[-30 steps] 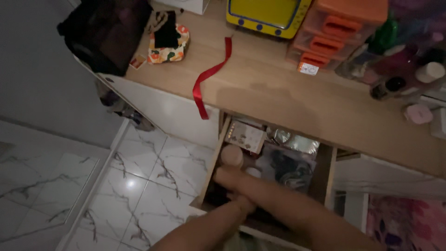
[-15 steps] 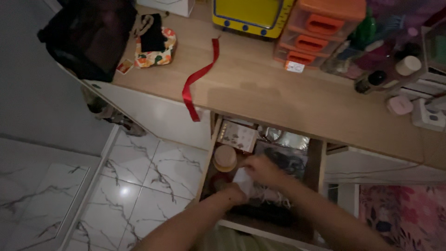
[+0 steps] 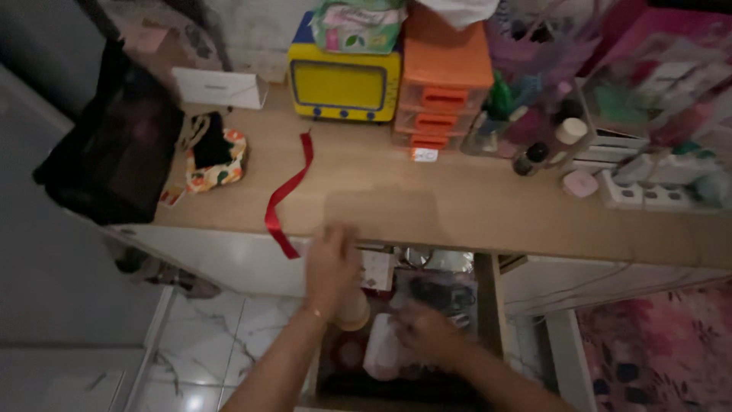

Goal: The person empties a vanity drawer in a bedroom, taking out notebooks, a pouch, and small containers. They wrap a red ribbon roll, rearrange bottles, cables, and a floral pouch inside the drawer, then close it.

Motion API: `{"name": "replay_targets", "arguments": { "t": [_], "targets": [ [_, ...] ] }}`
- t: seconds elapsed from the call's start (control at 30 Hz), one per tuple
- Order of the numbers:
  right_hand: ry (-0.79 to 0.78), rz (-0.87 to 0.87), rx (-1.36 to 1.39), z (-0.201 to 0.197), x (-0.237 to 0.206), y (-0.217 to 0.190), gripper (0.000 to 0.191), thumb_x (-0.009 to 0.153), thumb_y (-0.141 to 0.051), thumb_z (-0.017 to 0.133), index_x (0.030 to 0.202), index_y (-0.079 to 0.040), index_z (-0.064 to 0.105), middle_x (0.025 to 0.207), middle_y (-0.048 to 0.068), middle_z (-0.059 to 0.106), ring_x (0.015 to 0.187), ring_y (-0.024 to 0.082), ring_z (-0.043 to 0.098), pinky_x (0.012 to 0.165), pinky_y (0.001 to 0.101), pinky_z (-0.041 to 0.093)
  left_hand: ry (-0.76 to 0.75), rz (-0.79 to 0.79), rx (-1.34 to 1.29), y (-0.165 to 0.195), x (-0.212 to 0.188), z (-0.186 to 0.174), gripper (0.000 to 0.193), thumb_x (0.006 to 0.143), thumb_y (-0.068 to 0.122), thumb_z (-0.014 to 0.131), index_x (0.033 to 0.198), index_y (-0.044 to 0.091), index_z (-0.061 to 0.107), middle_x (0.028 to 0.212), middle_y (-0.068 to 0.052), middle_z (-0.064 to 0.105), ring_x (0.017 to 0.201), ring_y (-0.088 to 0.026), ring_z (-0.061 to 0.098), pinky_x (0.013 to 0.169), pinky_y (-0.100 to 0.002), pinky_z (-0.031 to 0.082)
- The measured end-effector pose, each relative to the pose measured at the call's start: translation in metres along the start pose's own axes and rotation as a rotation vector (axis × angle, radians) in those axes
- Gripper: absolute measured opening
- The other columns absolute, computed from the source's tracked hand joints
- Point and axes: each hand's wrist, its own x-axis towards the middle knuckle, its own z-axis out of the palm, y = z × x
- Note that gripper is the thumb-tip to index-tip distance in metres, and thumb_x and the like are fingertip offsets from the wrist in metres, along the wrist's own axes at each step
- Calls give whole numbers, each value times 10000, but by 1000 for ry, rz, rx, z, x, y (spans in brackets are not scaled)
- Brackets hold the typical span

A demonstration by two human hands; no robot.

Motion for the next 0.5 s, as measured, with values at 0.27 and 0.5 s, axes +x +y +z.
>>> {"name": "replay_targets", "arguments": {
  "t": [0.27,0.5],
  "targets": [
    [791,249,-74,-161,71,30,179,884,-90,690,1056,-66,733,945,135,713,813,320,697,726,407,547,147,123,141,-10,91,-25,207,882,59,617,1053,70,732,1290,-233,618,1217,-436,563,1022,-511,455],
    [1141,414,-380,-203,38,102,229,880,-129,740,1088,-33,753,1126,263,666,1069,436,637,949,502,506,-73,246,-32,-9,98,41,238,886,108,650,1105,83,739,1279,-245,640,1242,-419,567,1085,-488,444]
  ]
}}
